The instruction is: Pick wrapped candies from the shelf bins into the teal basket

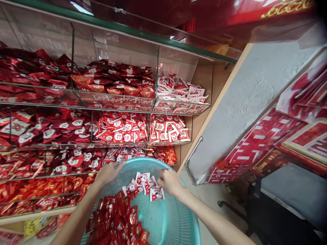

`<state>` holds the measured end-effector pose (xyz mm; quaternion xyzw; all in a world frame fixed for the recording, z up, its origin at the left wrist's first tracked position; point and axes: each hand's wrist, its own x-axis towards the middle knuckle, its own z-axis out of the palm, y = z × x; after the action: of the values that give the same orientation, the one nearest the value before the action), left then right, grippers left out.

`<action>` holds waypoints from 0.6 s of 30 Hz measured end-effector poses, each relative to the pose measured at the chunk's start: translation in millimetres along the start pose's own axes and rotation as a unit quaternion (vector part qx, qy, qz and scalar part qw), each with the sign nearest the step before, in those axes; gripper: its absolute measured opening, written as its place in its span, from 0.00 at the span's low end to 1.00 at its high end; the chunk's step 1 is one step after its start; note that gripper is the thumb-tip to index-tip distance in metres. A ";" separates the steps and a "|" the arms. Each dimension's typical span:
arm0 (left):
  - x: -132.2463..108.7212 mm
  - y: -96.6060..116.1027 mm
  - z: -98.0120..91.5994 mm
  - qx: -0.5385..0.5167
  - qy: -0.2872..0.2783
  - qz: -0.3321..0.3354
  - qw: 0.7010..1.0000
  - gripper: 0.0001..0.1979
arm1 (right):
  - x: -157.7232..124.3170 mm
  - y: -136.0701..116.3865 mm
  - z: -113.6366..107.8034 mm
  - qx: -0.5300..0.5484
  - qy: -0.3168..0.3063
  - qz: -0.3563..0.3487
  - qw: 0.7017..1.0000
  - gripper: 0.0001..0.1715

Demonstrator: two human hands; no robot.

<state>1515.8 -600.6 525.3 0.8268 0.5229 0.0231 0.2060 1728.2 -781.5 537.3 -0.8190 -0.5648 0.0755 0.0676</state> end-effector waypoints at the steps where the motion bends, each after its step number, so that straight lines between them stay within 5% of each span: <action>1: -0.7 -0.3 -0.1 0.000 0.002 -0.001 1.000 0.40 | 0.9 -3.3 1.0 -0.029 -0.022 0.005 0.999 0.13; 7: -2.1 0.5 -0.1 0.001 0.002 -0.007 1.000 0.41 | 16.6 -25.0 11.8 -0.063 -0.075 0.025 0.995 0.14; 18: -2.0 2.2 3.0 0.002 0.010 -0.001 1.000 0.41 | 28.7 -29.7 25.8 -0.042 -0.052 0.042 0.997 0.19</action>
<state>1517.6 -604.1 523.7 0.8266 0.5256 0.0296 0.1991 1705.9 -743.5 516.5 -0.8393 -0.5349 0.0974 0.0001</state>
